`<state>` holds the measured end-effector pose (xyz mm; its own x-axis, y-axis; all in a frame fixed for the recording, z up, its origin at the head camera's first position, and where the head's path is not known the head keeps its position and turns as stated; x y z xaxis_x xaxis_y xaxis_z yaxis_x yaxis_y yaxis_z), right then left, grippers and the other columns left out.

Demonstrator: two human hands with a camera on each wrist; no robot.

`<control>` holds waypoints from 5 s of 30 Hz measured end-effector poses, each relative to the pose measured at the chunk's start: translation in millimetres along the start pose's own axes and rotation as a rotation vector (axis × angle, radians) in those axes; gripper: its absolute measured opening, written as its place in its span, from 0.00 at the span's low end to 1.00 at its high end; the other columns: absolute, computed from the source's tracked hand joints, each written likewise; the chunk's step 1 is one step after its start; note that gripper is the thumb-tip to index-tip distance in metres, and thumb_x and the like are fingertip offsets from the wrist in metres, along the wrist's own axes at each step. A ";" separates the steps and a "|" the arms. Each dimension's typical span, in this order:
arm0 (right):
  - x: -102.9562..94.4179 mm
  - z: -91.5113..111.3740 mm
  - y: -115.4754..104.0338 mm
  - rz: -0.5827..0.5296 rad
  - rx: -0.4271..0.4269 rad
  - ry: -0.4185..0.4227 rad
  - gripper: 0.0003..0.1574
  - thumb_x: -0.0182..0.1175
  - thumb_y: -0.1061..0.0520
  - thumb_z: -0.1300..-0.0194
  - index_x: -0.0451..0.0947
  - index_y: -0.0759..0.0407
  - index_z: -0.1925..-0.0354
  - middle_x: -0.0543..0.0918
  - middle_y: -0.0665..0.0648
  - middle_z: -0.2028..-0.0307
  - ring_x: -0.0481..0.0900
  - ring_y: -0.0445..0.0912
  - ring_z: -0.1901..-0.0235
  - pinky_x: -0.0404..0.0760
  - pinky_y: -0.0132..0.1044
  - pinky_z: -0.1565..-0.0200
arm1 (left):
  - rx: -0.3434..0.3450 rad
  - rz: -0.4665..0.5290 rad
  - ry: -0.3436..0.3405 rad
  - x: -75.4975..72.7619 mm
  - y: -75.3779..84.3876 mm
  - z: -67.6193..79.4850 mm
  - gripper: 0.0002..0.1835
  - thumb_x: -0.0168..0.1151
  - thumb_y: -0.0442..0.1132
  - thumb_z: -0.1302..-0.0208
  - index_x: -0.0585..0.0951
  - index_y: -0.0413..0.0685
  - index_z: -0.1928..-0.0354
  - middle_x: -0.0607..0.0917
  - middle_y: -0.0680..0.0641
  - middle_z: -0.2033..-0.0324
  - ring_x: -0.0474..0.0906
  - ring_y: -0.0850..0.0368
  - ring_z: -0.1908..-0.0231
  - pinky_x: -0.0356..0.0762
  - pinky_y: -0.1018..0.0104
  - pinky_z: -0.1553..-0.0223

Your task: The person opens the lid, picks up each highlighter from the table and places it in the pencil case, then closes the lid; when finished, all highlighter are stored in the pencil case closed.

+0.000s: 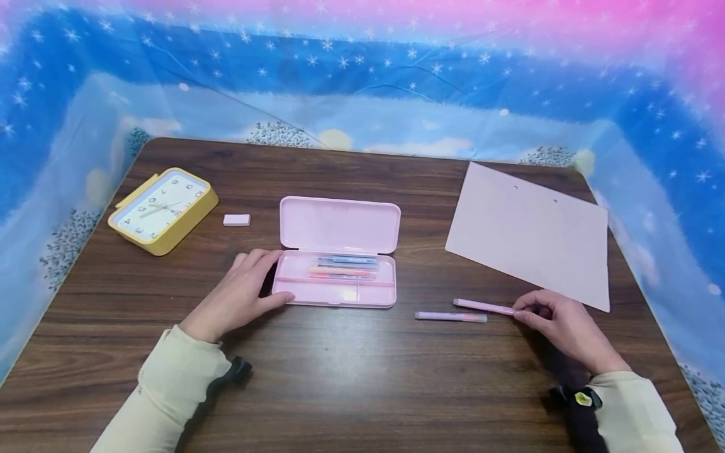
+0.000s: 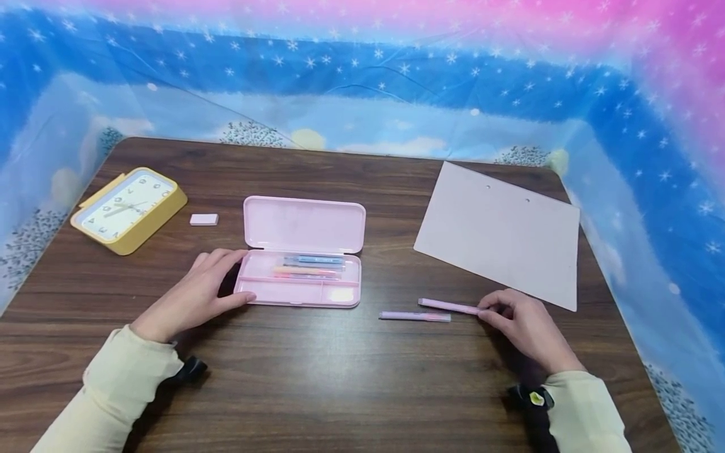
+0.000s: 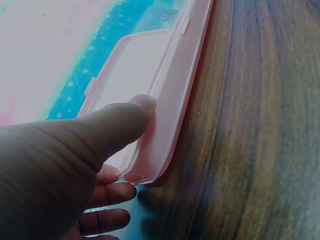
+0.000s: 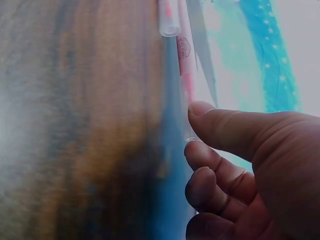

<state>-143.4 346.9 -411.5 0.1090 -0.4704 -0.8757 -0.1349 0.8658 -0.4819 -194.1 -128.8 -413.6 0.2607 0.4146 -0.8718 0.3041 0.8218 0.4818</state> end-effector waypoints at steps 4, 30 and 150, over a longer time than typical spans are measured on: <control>-7.6 -4.1 -3.2 -0.011 -0.002 0.027 0.02 0.66 0.49 0.35 0.82 0.40 0.62 0.77 0.44 0.76 0.68 0.37 0.78 0.67 0.31 0.74 | -0.006 0.008 -0.003 0.1 -0.5 0.2 0.42 0.68 0.53 0.39 0.63 0.40 0.29 0.72 0.38 0.39 0.64 0.44 0.44 0.69 0.46 0.42; -7.5 -75.8 -144.4 -0.120 -0.211 -0.020 0.02 0.66 0.51 0.35 0.84 0.44 0.62 0.82 0.45 0.70 0.75 0.41 0.72 0.74 0.32 0.70 | -0.012 0.021 -0.003 -0.2 -0.5 -0.8 0.42 0.68 0.53 0.39 0.64 0.41 0.29 0.72 0.39 0.39 0.64 0.44 0.44 0.69 0.46 0.42; 36.8 -14.2 -45.9 -0.072 0.019 -0.160 0.05 0.66 0.56 0.36 0.82 0.46 0.62 0.78 0.45 0.74 0.71 0.36 0.78 0.70 0.30 0.73 | 0.055 -0.009 0.058 -4.3 4.9 1.0 0.39 0.69 0.50 0.39 0.66 0.37 0.31 0.75 0.37 0.44 0.66 0.43 0.49 0.70 0.47 0.46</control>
<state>-147.3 287.5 -422.0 0.2736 -0.4996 -0.8219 -0.1028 0.8344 -0.5415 -192.8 -126.9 -407.4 0.2045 0.4311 -0.8789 0.3568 0.8032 0.4770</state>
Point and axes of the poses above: each hand's wrist, its own z-axis away from the middle knuckle, its own x-axis out of the palm, y = z × x, the point moved 10 cm from there along -z, towards the middle knuckle
